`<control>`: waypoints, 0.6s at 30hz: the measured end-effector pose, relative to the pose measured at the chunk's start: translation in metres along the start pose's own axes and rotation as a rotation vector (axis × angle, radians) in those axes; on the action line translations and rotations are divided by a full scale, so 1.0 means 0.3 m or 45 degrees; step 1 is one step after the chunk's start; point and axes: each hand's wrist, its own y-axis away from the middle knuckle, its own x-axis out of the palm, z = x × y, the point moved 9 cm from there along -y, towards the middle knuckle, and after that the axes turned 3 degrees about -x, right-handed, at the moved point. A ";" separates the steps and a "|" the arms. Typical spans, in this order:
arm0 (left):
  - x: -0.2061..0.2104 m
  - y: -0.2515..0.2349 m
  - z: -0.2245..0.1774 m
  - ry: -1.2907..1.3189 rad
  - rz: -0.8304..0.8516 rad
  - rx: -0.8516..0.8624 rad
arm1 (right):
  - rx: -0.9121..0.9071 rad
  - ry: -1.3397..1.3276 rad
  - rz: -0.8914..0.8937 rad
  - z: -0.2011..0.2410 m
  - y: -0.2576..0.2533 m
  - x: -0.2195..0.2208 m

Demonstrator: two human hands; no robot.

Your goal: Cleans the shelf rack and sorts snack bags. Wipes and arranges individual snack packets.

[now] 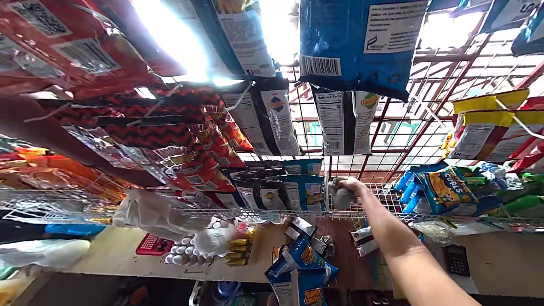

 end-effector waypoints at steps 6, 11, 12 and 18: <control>0.054 0.000 -0.045 0.014 0.121 0.083 | -0.066 0.684 -0.007 -0.149 0.019 -0.147; 0.052 -0.004 -0.019 0.021 0.119 0.050 | -0.099 1.072 0.156 -0.102 0.084 0.011; 0.050 -0.005 -0.019 0.030 0.112 0.049 | -0.165 1.070 0.286 -0.067 0.092 0.032; 0.045 -0.011 -0.018 0.029 0.133 0.079 | -0.312 0.736 0.174 0.034 -0.031 0.090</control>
